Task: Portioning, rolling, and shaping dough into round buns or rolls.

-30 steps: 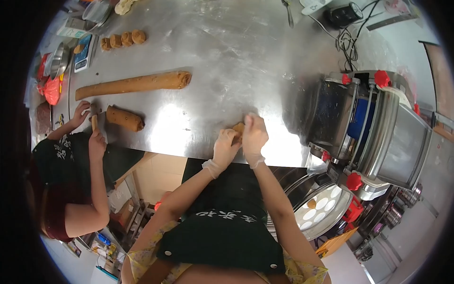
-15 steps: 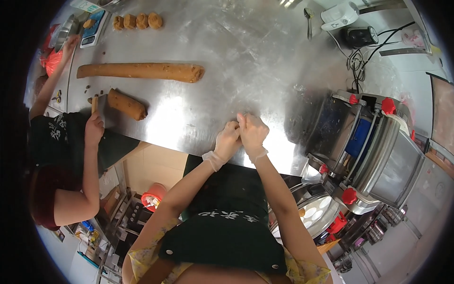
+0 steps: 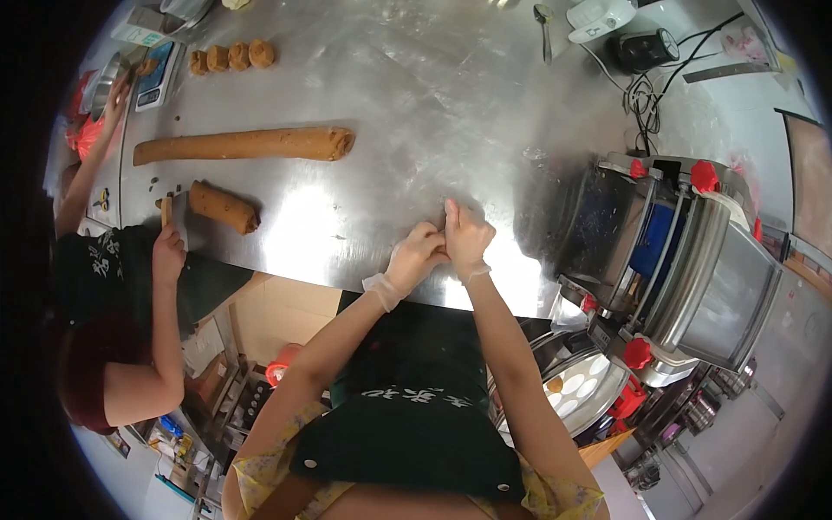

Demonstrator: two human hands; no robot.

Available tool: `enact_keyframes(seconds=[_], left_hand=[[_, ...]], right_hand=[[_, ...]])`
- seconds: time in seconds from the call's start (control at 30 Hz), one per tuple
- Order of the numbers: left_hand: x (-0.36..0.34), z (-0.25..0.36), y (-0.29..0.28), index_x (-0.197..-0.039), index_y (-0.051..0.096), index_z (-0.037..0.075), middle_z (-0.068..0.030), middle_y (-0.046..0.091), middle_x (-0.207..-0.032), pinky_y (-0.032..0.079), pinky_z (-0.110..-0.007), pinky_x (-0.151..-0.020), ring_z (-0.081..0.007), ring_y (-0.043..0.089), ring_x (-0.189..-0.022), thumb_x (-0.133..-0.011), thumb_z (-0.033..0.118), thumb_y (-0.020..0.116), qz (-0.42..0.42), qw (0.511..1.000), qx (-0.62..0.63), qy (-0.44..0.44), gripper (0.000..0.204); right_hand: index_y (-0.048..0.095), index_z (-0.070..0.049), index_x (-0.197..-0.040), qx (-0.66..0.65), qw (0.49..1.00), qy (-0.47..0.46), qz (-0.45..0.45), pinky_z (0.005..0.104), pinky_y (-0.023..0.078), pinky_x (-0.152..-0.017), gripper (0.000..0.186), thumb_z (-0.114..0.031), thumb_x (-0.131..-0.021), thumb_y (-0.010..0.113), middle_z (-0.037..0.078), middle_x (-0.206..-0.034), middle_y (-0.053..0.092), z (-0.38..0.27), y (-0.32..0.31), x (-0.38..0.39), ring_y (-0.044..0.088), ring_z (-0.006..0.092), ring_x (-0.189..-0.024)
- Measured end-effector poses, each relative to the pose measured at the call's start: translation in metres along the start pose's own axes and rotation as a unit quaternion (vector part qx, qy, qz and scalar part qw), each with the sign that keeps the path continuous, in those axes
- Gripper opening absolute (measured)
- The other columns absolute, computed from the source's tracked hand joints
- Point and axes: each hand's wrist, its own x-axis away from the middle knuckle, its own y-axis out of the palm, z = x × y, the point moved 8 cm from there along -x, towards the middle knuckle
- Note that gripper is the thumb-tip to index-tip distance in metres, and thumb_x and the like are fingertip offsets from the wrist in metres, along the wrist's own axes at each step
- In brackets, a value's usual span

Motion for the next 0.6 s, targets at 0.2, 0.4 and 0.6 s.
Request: enact_keyframes(seconds=[0.2,0.4,0.6], left_hand=[[0.015,-0.032,0.007,-0.101,0.07,0.006,-0.0085,0.064,-0.099,0.056,-0.034,-0.074,-0.0255,0.068,-0.082,-0.077,0.005,0.076,0.118,0.977,0.115,-0.133,0.025],[0.002,0.013,0.012,-0.109,0.069,0.004,-0.0103,0.066,-0.102,0.055,-0.035,-0.074,-0.0261,0.068,-0.084,-0.077,0.0,0.074,0.019,0.996,-0.011,-0.085,0.032],[0.003,-0.004,0.015,-0.112,0.069,0.006,-0.0086,0.064,-0.106,0.055,-0.038,-0.075,-0.0277,0.065,-0.089,-0.079,0.005,0.074,0.091,0.987,0.058,-0.119,0.034]], right_hand=[[0.064,-0.006,-0.065,-0.009,0.999,0.039,0.018,0.04,0.046,-0.046,0.043,-0.033,-0.099,0.059,0.011,-0.054,0.059,0.014,-0.003,0.004,0.058,0.0302,-0.045],[0.064,-0.006,-0.067,0.015,0.995,0.054,0.082,0.0402,0.047,-0.047,0.043,-0.032,-0.1,0.058,0.012,-0.055,0.059,0.02,-0.022,0.017,0.059,0.0302,-0.047],[0.064,-0.006,-0.068,0.034,0.993,0.073,0.082,0.0407,0.046,-0.047,0.042,-0.033,-0.1,0.058,0.012,-0.057,0.06,0.032,-0.023,0.022,0.059,0.0297,-0.049]])
